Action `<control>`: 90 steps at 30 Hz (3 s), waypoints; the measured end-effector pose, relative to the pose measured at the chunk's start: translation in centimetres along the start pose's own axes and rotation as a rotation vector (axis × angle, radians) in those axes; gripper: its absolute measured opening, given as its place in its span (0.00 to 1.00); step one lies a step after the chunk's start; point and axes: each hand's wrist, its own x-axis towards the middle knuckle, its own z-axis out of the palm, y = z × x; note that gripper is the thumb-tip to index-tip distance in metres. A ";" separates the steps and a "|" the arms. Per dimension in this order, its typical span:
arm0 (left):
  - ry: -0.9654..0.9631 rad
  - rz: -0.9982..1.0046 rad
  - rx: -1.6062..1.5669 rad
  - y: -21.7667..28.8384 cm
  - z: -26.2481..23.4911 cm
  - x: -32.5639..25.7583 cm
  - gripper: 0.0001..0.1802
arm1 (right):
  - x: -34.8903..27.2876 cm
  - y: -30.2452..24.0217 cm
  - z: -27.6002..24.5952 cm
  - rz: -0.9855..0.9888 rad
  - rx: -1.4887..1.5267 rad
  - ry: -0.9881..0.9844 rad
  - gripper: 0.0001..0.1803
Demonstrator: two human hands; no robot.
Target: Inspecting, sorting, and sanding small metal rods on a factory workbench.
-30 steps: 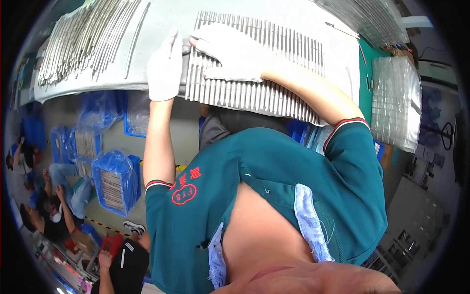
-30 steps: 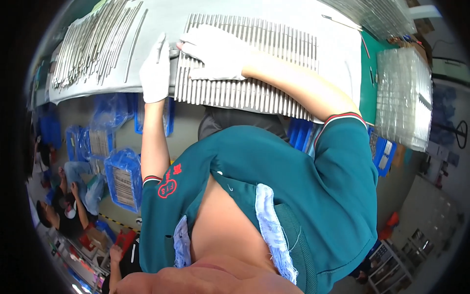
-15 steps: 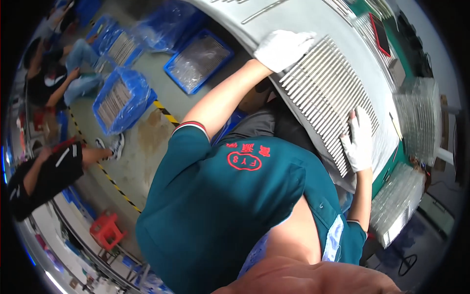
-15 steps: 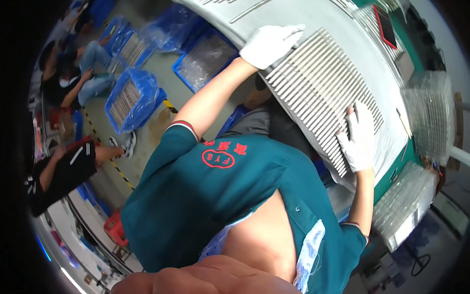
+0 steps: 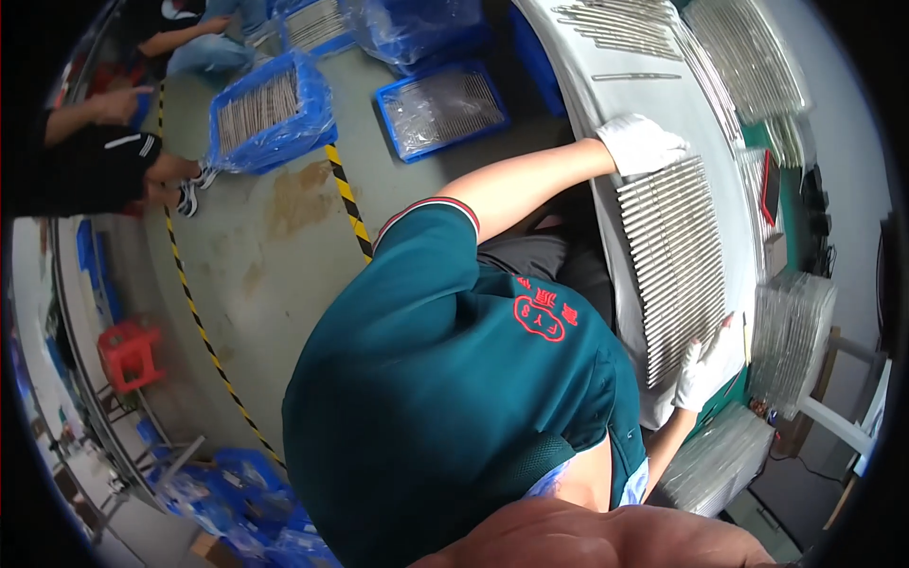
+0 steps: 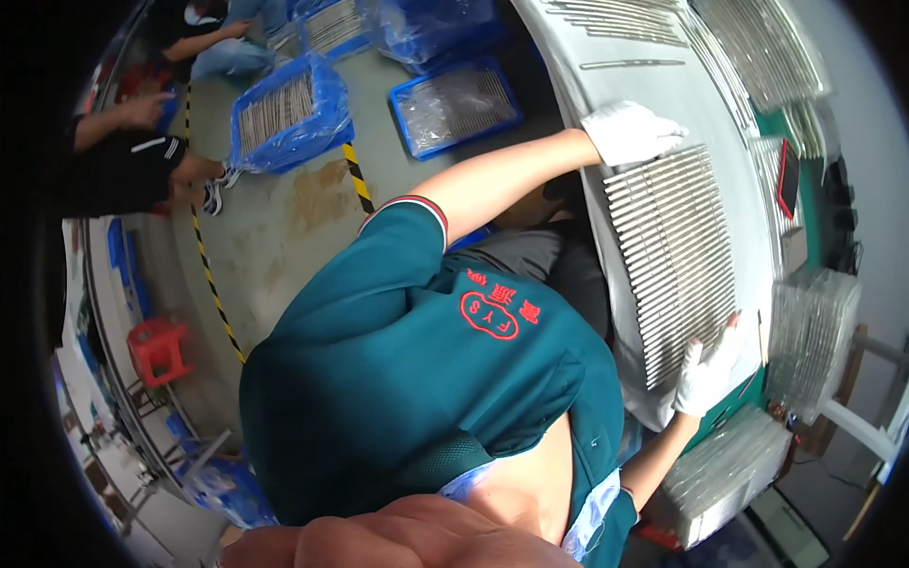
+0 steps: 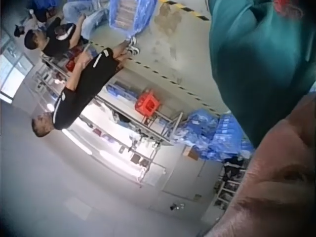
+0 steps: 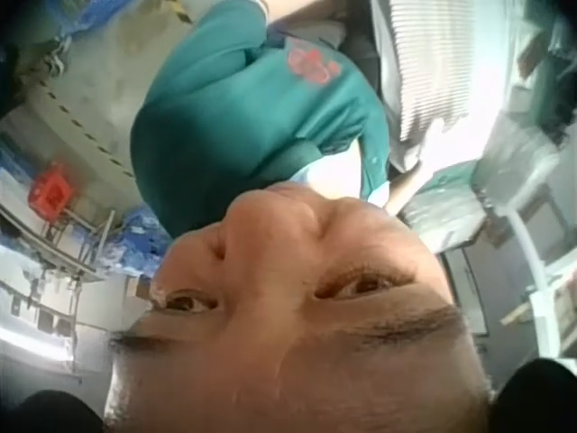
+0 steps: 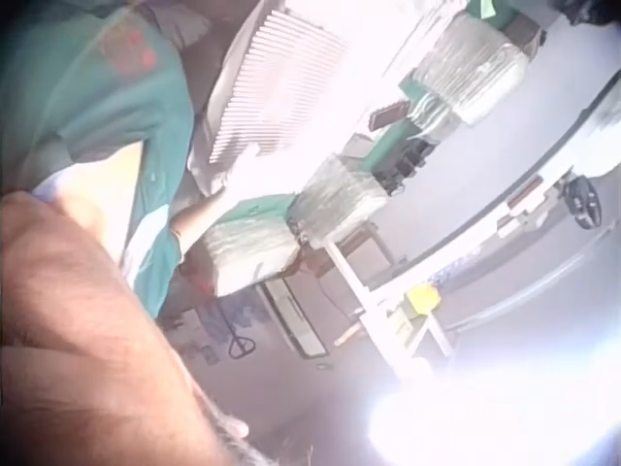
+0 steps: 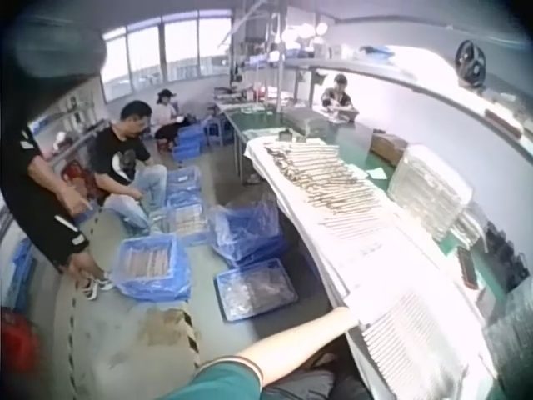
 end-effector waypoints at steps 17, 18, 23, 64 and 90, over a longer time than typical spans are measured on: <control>0.066 0.006 -0.037 -0.2 0.1 -0.3 0.22 | -1.7 -1.0 0.7 0.134 0.335 -0.085 0.37; 0.055 -0.014 -0.028 -0.3 0.0 -0.3 0.22 | -1.9 -0.7 1.6 0.125 0.339 -0.095 0.37; -0.013 0.061 -0.013 0.3 0.4 0.5 0.23 | -1.9 -1.9 1.3 0.126 0.288 -0.171 0.37; 0.091 0.005 -0.137 -0.6 -0.1 -0.9 0.18 | 3.4 -0.8 2.1 -0.274 0.390 -0.226 0.35; 0.054 -0.078 -0.152 -0.9 -0.1 -0.5 0.17 | 5.7 2.7 3.2 -0.171 0.260 -0.121 0.33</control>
